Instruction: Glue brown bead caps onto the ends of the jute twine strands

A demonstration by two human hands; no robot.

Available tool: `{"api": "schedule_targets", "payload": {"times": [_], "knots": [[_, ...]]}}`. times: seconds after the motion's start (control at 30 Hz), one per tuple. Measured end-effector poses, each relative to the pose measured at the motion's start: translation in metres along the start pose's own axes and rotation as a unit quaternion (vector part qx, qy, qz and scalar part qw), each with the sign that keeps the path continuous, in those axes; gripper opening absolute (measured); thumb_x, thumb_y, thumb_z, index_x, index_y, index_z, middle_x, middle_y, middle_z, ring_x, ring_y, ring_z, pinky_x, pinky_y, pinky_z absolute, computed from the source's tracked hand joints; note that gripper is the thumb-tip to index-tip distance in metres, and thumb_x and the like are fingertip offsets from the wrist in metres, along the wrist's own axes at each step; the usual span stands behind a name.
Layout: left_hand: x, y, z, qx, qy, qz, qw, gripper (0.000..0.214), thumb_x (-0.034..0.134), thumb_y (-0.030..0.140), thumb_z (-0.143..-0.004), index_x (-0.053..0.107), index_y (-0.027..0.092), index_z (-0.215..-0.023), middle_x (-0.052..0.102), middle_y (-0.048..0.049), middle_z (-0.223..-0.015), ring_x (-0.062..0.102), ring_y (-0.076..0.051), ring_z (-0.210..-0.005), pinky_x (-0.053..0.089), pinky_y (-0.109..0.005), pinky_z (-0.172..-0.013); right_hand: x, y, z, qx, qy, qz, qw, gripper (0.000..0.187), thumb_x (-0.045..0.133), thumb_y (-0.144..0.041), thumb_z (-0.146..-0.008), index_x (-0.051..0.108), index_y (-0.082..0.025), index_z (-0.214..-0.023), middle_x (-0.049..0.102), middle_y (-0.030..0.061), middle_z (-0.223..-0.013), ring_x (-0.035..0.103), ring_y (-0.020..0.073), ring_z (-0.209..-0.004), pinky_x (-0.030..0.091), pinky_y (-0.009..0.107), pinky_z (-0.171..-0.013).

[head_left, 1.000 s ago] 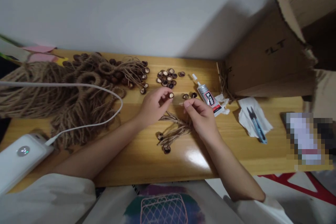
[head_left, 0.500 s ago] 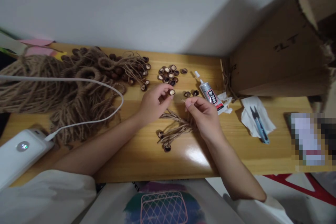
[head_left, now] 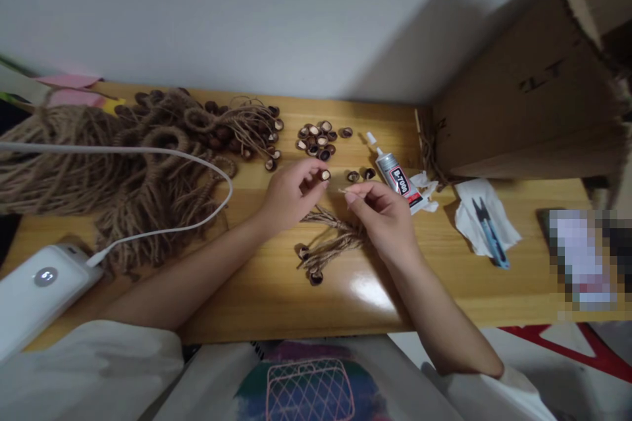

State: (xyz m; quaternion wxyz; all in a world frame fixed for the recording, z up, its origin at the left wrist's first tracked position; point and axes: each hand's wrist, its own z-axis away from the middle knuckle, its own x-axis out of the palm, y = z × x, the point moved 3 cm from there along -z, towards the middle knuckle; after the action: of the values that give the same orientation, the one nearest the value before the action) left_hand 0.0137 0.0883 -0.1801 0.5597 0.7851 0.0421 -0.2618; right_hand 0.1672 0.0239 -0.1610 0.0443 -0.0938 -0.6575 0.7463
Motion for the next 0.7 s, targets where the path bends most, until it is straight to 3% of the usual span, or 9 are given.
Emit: {"api": "schedule_targets", "payload": {"times": [0.33,0.53,0.7], "knots": [[0.0004,-0.0003,-0.0004,0.006,0.001,-0.004,1.000,0.020,0.061,0.014,-0.077,0.064,0.018,-0.096,0.067,-0.0006,-0.081,0.059,-0.011,-0.070,0.047,-0.023,-0.065,-0.0015,0.0028,-0.0027,-0.012,0.021,0.006,1.000,0.014,0.066,-0.030,-0.074,0.066,-0.017,-0.081,0.061,-0.0015,-0.068,0.051,0.0098,-0.059,0.040,0.022,-0.058],[0.0006,-0.0002,-0.0003,0.008,-0.004,-0.010,1.000,0.020,0.060,0.013,-0.077,0.064,0.019,-0.096,0.066,-0.0005,-0.079,0.059,-0.011,-0.069,0.048,-0.023,-0.065,-0.0031,-0.0020,-0.0053,-0.038,0.057,0.004,0.998,0.028,0.056,-0.041,-0.084,0.063,-0.019,-0.070,0.063,0.0008,-0.069,0.059,0.0157,-0.079,0.045,0.030,-0.083],[0.0006,0.0010,-0.0002,0.009,-0.003,-0.015,1.000,0.019,0.060,0.013,-0.078,0.064,0.019,-0.096,0.066,-0.0005,-0.079,0.060,-0.012,-0.070,0.048,-0.023,-0.066,-0.0037,-0.0006,-0.0056,-0.018,0.053,0.008,0.998,0.036,0.053,-0.050,-0.085,0.065,-0.018,-0.073,0.063,0.0016,-0.069,0.059,0.0164,-0.075,0.045,0.032,-0.083]]}}
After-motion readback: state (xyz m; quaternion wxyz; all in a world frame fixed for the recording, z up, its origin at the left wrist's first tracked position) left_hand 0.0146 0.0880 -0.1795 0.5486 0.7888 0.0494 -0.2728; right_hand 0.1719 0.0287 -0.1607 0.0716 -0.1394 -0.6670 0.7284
